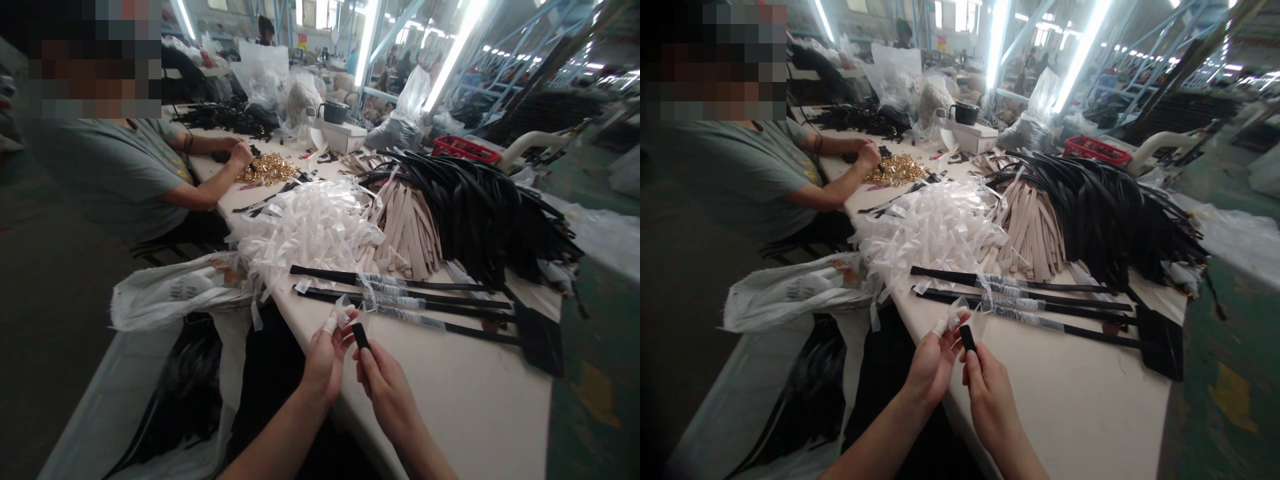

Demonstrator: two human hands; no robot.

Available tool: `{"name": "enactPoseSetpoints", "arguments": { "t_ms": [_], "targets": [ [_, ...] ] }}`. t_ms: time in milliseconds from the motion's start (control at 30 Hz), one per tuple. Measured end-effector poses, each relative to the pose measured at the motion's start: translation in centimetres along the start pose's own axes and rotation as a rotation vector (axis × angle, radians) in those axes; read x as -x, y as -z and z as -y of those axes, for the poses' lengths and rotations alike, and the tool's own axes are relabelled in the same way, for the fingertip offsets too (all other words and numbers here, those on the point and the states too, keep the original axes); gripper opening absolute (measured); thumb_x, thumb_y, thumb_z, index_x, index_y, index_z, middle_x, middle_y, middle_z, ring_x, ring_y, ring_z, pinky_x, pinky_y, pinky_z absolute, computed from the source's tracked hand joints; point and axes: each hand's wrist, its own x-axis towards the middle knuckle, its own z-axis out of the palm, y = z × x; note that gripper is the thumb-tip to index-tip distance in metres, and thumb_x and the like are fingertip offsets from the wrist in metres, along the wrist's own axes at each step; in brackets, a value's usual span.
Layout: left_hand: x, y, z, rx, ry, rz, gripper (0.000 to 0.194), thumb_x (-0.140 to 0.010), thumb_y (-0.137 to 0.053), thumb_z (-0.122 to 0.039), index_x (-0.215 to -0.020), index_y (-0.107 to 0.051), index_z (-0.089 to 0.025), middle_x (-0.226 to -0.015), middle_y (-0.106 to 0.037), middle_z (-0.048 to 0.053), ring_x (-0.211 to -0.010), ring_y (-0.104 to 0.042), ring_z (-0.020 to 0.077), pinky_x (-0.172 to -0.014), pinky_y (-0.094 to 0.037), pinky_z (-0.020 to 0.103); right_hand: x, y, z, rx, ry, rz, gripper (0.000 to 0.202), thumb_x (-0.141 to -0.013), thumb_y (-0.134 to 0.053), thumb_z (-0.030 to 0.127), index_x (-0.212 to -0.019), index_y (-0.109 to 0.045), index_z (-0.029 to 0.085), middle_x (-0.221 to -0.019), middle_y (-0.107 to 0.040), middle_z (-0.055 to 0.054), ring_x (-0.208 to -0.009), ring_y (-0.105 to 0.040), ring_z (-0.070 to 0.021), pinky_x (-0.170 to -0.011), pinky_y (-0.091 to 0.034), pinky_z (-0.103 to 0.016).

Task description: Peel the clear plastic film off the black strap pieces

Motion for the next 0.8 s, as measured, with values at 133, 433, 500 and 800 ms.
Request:
{"name": "enactPoseSetpoints", "arguments": {
  "t_ms": [133,433,500,800],
  "targets": [
    [0.4,-0.8,-0.2,-0.042,-0.004,0.008,0.041,-0.082,-0.07,-0.038,-0.113,-0.071,-0.011,-0.117,-0.07,0.017,-0.083,-0.063,0.0186,-0.067,-0.045,0.026,0.0,-0.2,0.1,-0.025,-0.061,0.098,0.04,-0.1,-0.037,0.047,-0.082,-0.058,0.018,-0.058,-0.056,0.002,-0.046,-0.047,-0.01,-0.043,-0.035,-0.02],
    [0.5,-0.6,-0.7,-0.31,-0.034,0.088,0.039,-0.083,-0.069,-0.041,-0.106,-0.074,-0.01,-0.105,-0.072,0.016,-0.081,-0.062,0.018,-0.065,-0.044,0.024,-0.3,-0.4,-0.3,-0.119,-0.136,0.165,0.039,-0.098,-0.039,0.05,-0.09,-0.058,0.017,-0.055,-0.057,0.003,-0.037,-0.045,-0.0085,-0.036,-0.031,-0.019],
    [0.6,-0.3,-0.6,-0.39,-0.022,0.122,0.036,-0.081,-0.071,-0.039,-0.101,-0.076,-0.009,-0.091,-0.073,0.013,-0.069,-0.058,0.0142,-0.06,-0.043,0.023,-0.7,-0.3,-0.3,-0.144,-0.14,0.175,0.04,-0.098,-0.04,0.05,-0.09,-0.058,0.016,-0.056,-0.059,0.002,-0.036,-0.043,-0.0077,-0.035,-0.028,-0.018],
    [0.8,-0.2,-2.2,-0.325,-0.008,0.108,0.031,-0.079,-0.074,-0.036,-0.097,-0.076,-0.01,-0.09,-0.072,0.011,-0.073,-0.062,0.0156,-0.065,-0.05,0.024,1.0,0.5,-0.4,-0.314,-0.196,0.269,0.04,-0.093,-0.051,0.051,-0.096,-0.061,0.012,-0.071,-0.069,-0.006,-0.049,-0.062,-0.013,-0.045,-0.045,-0.021]
  ]
}}
